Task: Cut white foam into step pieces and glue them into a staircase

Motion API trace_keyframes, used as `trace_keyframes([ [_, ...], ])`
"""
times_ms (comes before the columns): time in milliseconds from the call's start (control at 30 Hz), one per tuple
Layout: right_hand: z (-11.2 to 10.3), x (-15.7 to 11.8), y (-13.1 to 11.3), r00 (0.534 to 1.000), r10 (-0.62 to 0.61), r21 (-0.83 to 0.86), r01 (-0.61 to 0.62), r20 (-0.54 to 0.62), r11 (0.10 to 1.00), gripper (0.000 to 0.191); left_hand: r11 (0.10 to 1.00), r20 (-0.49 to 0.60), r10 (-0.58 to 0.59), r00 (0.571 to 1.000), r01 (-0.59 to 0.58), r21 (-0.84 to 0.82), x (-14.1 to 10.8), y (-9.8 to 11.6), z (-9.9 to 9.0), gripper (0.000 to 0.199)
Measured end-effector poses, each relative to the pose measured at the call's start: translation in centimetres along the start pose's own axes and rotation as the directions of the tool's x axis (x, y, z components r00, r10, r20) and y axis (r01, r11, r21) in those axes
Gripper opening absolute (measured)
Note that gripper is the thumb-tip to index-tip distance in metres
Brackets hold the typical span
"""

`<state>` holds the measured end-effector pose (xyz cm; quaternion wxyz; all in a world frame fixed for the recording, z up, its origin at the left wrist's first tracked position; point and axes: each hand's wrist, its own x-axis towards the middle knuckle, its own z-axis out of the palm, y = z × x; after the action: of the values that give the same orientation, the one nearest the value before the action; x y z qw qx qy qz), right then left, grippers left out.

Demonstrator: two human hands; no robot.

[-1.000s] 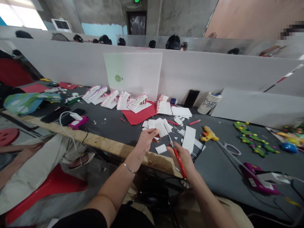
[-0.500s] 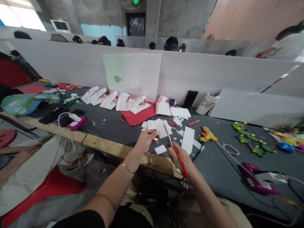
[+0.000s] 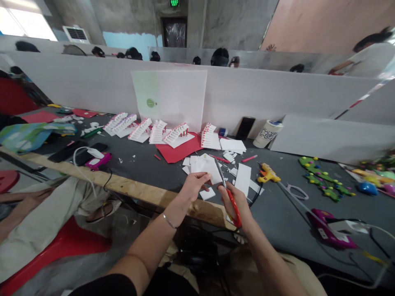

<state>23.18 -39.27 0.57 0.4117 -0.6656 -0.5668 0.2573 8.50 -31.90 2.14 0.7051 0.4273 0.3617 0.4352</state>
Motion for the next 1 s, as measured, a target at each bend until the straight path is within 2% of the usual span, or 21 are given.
trace_keyframes([
  [167,-2.2,2.0,2.8,0.997,0.045,-0.179,-0.056,-0.069,0.982,0.054,0.997,0.014,-0.059,0.998,0.059,-0.056,0.3,-0.5,-0.9,0.040],
  [300,-5.3,3.8,6.4,0.974,0.141,-0.414,-0.204,-0.177,0.887,0.058,0.988,0.023,-0.122,0.992,0.123,-0.097,0.9,-0.8,-2.0,0.042],
  [367,-6.6,4.3,8.1,0.972,0.135,-0.497,-0.216,-0.195,0.840,0.058,0.988,0.023,-0.115,0.993,0.116,-0.104,1.3,-1.0,-2.6,0.041],
  [433,-7.5,4.5,9.6,0.973,0.075,-0.578,-0.192,-0.220,0.793,0.057,0.991,0.010,-0.097,0.995,0.098,-0.091,1.6,-1.0,-3.1,0.039],
  [533,-7.9,4.6,10.9,0.973,0.102,-0.652,-0.217,-0.209,0.727,0.057,0.999,-0.088,0.026,0.996,-0.022,0.041,1.6,-1.1,-3.7,0.035],
  [633,-7.8,4.2,10.9,0.958,0.177,-0.743,-0.288,-0.227,0.604,0.052,0.934,-0.157,0.257,0.954,-0.203,0.293,1.1,-1.1,-4.1,0.025],
  [700,-7.9,3.8,10.3,0.950,0.193,-0.793,-0.312,-0.246,0.523,0.050,0.833,-0.138,0.400,0.906,-0.296,0.468,0.6,-1.0,-4.2,0.020],
  [800,-8.7,3.3,9.1,0.945,0.189,-0.815,-0.327,-0.269,0.479,0.050,0.606,0.019,0.556,0.831,-0.421,0.675,0.1,-0.7,-4.6,0.020],
  [867,-9.3,3.2,8.2,0.948,0.092,-0.800,-0.307,-0.305,0.516,0.049,0.452,0.144,0.607,0.782,-0.488,0.747,0.1,-0.4,-5.0,0.023],
  [900,-9.4,3.3,7.8,0.945,0.043,-0.765,-0.288,-0.324,0.576,0.048,0.383,0.193,0.623,0.758,-0.511,0.770,0.1,-0.3,-5.3,0.024],
  [967,-8.8,3.4,6.7,0.948,0.043,-0.581,-0.228,-0.314,0.782,0.047,0.273,0.267,0.638,0.722,-0.536,0.799,0.3,-0.1,-5.9,0.024],
  [1000,-8.2,3.4,6.0,0.955,0.118,-0.390,-0.222,-0.272,0.894,0.049,0.234,0.302,0.629,0.716,-0.545,0.805,0.3,-0.1,-6.1,0.024],
])
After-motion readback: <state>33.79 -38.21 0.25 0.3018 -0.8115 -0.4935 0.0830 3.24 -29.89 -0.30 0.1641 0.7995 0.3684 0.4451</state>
